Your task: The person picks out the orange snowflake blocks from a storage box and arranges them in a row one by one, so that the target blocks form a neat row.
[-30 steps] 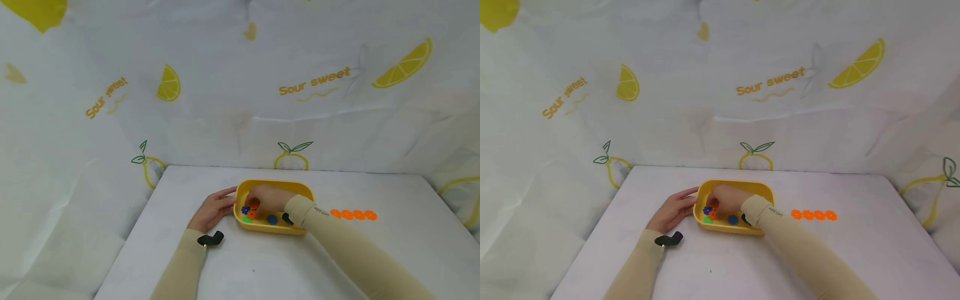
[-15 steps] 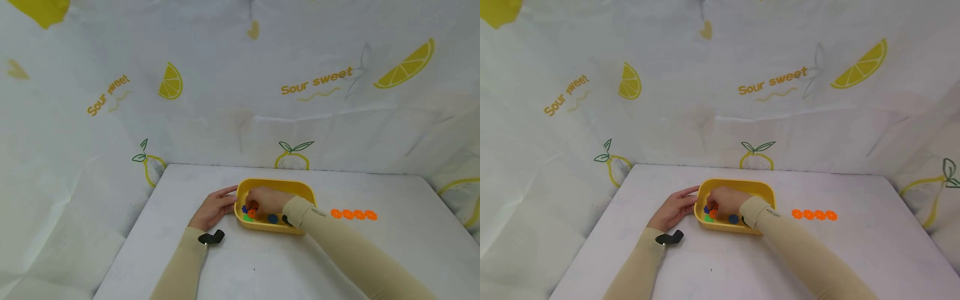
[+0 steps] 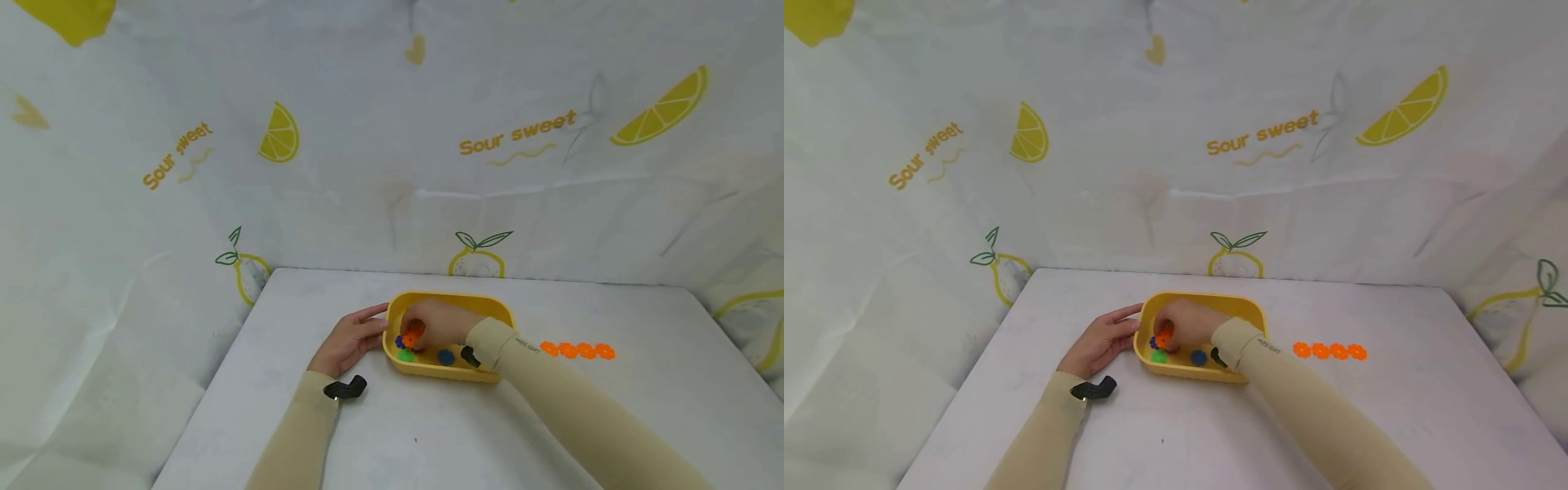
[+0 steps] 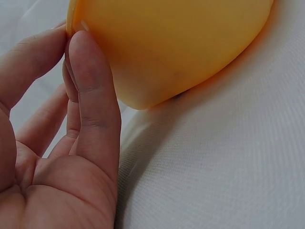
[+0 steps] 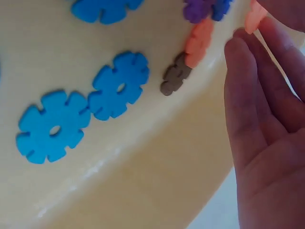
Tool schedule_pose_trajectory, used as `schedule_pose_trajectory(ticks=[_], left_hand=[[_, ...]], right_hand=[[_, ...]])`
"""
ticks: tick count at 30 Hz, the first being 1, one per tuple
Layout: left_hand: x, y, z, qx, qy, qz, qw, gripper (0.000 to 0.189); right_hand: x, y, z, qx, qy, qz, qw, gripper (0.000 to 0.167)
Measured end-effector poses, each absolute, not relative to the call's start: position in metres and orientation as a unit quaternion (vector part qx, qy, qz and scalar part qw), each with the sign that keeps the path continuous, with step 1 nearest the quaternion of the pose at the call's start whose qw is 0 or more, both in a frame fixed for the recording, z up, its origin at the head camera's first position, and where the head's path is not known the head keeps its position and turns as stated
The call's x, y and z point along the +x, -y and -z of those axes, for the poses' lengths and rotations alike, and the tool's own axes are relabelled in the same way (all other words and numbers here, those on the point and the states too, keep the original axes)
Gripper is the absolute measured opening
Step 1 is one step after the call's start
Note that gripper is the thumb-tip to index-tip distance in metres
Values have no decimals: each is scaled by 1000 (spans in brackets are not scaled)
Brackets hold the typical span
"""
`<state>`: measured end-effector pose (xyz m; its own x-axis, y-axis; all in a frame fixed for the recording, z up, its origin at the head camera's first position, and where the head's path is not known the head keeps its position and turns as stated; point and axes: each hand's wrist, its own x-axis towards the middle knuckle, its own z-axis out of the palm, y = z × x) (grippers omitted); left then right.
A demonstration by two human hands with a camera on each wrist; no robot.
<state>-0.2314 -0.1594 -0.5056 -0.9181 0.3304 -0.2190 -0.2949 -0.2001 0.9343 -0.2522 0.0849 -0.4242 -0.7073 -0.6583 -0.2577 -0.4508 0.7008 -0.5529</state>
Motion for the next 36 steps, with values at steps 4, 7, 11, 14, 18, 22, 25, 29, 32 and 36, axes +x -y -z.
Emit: schedule_pose_trajectory(ticks=[4,7,11,14,18,22,25,29,32,36], left_hand=[[-231,158,505,12,-594,-778,203,55],[-232,157,505,13,-592,-779,205,56],[-232,155,504,15,-590,-780,208,57],[-234,154,504,19,-592,-779,207,59],[-235,152,503,21,-600,-773,206,60],[-234,153,505,16,-609,-766,205,58],[-232,156,507,12,-613,-763,204,57],[-230,158,508,6,-619,-759,201,58],[-229,157,508,0,-624,-756,198,59],[-227,155,507,-8,-625,-755,199,59]], right_hand=[[-251,-90,418,-303,-881,275,239,21],[-252,-95,416,-292,-869,308,256,24],[-253,-103,414,-297,-860,329,252,27],[-255,-109,411,-313,-860,331,230,30],[-257,-118,406,-324,-858,339,210,32],[-257,-127,398,-328,-858,343,196,32],[-256,-136,390,-318,-863,345,187,31],[-253,-156,378,-293,-873,354,166,29],[-247,-179,371,-264,-880,366,145,30],[-233,-214,369,-228,-889,378,124,32]])
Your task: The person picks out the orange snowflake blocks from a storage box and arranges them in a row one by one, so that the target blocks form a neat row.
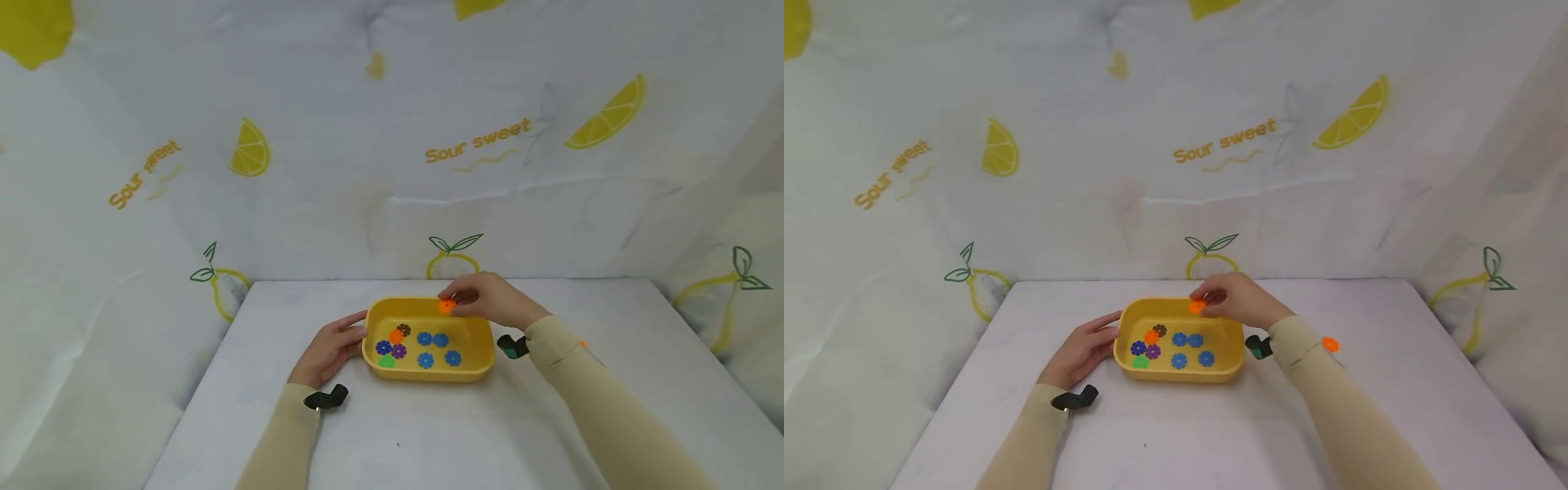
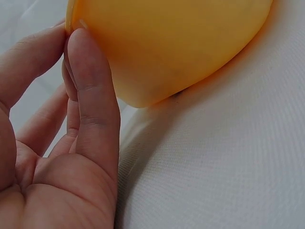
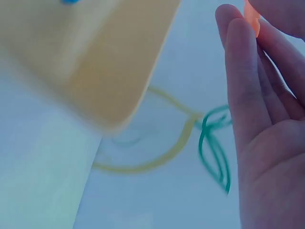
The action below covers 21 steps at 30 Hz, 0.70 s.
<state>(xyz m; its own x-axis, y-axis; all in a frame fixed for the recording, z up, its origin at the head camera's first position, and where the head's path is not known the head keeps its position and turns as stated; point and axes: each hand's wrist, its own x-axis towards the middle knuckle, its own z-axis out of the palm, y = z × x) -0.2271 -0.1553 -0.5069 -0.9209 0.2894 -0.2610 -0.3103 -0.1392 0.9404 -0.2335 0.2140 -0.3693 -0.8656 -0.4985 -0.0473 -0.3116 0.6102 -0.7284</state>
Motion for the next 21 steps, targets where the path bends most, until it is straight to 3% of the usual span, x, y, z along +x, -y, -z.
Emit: schedule_pose_trajectory(ticks=[21], left_hand=[[-225,156,514,-28,-615,-764,192,59]], right_hand=[[-162,-373,417,-39,-933,358,31,44]])
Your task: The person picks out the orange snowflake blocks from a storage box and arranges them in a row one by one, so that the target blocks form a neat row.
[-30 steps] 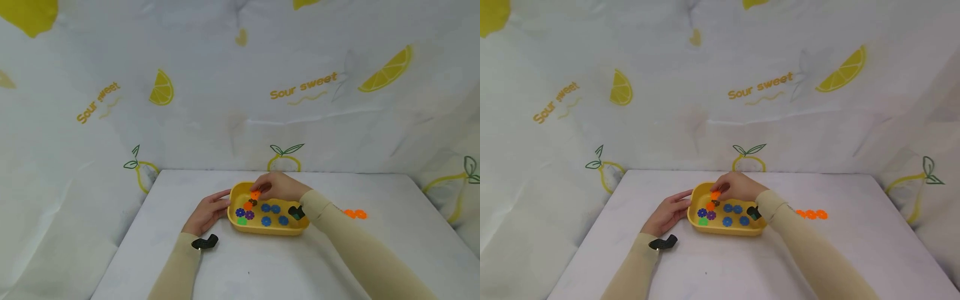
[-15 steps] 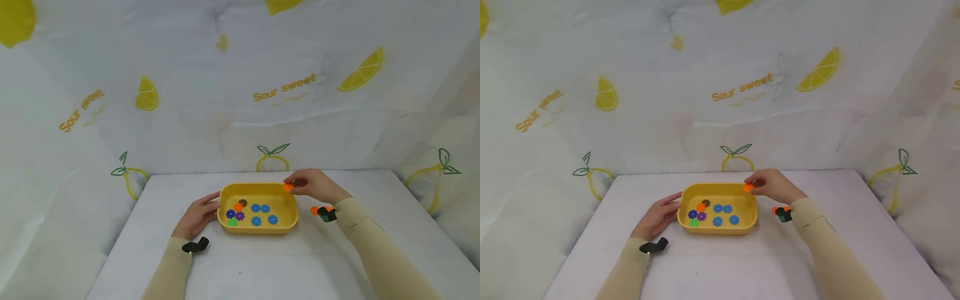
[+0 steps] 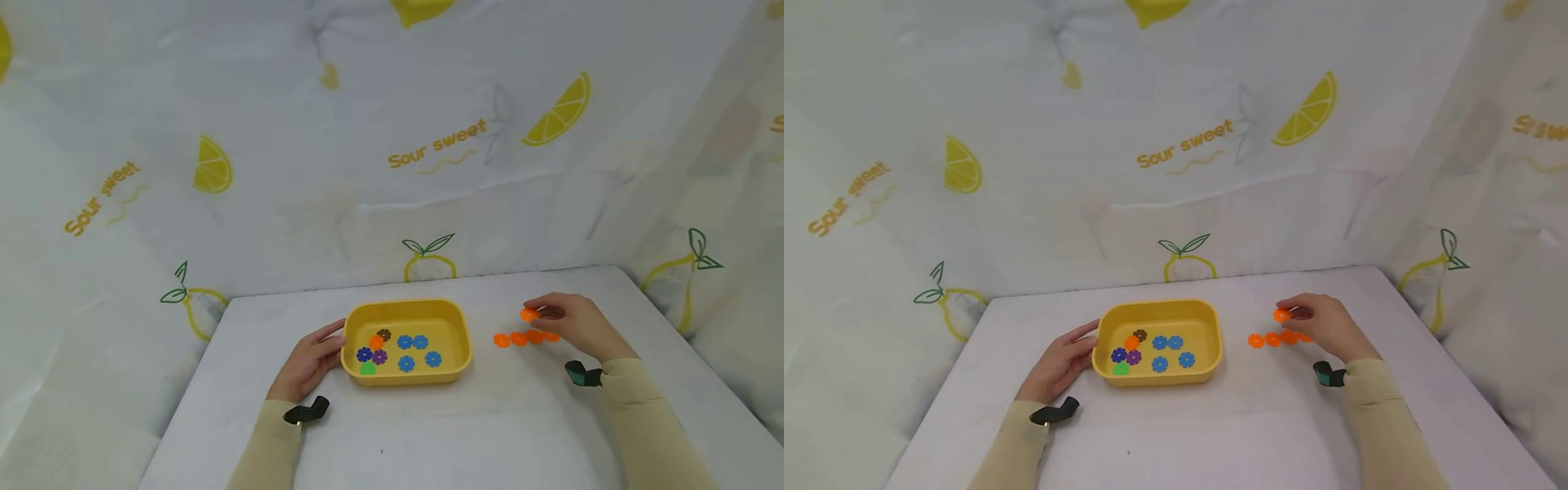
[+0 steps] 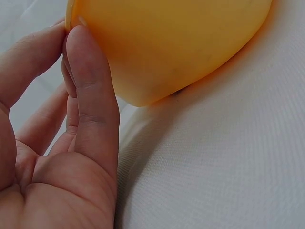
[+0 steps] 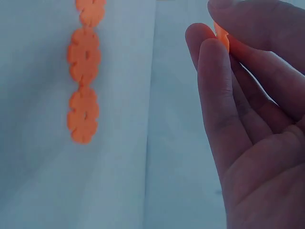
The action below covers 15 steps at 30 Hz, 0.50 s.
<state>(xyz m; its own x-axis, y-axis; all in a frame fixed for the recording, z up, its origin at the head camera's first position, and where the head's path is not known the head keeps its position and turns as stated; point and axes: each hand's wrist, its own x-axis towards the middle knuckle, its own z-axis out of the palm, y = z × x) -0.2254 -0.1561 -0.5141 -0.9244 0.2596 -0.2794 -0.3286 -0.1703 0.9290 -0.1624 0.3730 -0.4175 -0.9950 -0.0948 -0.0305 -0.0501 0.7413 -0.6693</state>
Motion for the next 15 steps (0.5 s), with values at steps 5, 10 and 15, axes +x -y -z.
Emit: schedule_pose_trajectory(ticks=[5,10,15], left_hand=[[-224,157,514,-32,-607,-769,197,58],[-222,156,512,-37,-609,-766,203,61],[-222,155,510,-45,-612,-764,197,60]], right_hand=[[-154,-393,430,-18,-939,344,12,46],[-152,-407,438,-18,-942,336,-1,46],[-154,-416,441,-14,-944,328,-8,45]])
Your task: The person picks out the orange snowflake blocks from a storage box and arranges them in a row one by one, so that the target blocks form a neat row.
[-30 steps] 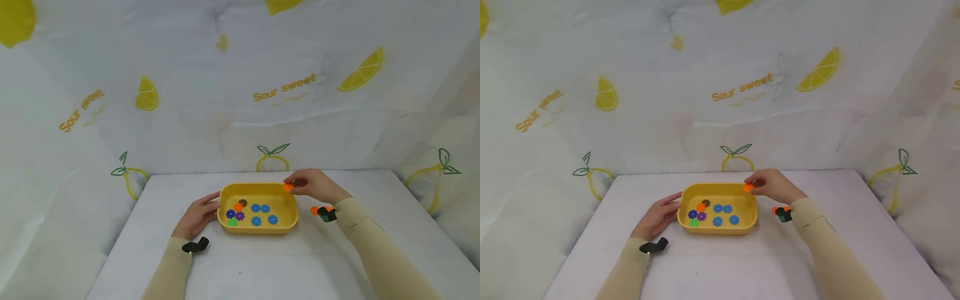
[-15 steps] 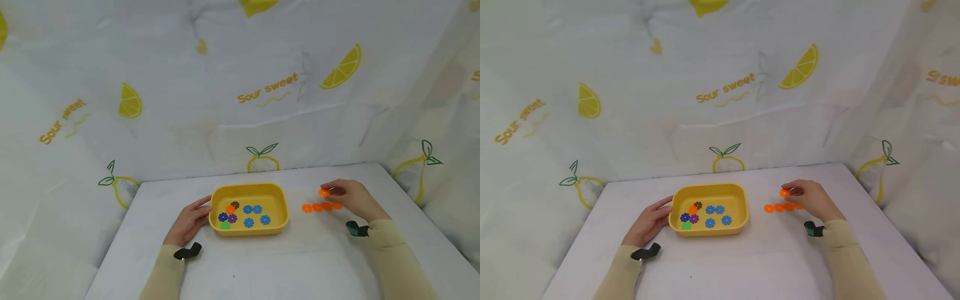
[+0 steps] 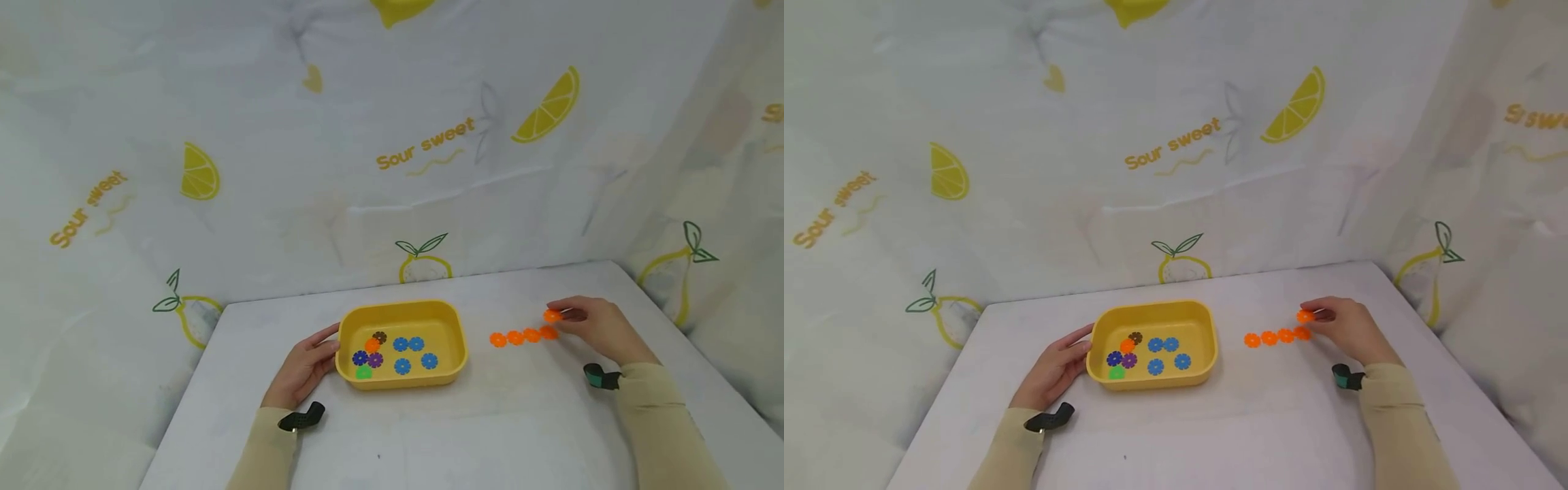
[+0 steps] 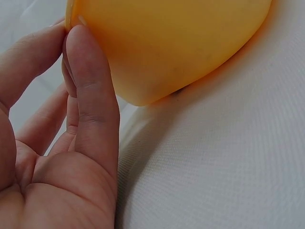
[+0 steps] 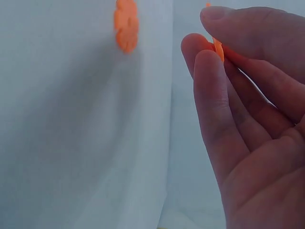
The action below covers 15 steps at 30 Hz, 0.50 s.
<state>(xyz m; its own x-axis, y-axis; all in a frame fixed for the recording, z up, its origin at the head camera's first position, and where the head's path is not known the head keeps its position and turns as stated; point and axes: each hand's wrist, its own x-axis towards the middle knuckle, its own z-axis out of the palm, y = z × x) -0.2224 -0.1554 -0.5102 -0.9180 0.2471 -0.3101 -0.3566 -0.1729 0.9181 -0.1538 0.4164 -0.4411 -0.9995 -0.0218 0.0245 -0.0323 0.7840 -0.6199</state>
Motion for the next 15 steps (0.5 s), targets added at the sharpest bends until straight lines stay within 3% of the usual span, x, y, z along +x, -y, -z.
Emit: schedule_pose_trajectory(ticks=[15], left_hand=[[-222,158,511,-45,-604,-769,207,61]], right_hand=[[-151,-432,455,-21,949,-315,-10,43]])
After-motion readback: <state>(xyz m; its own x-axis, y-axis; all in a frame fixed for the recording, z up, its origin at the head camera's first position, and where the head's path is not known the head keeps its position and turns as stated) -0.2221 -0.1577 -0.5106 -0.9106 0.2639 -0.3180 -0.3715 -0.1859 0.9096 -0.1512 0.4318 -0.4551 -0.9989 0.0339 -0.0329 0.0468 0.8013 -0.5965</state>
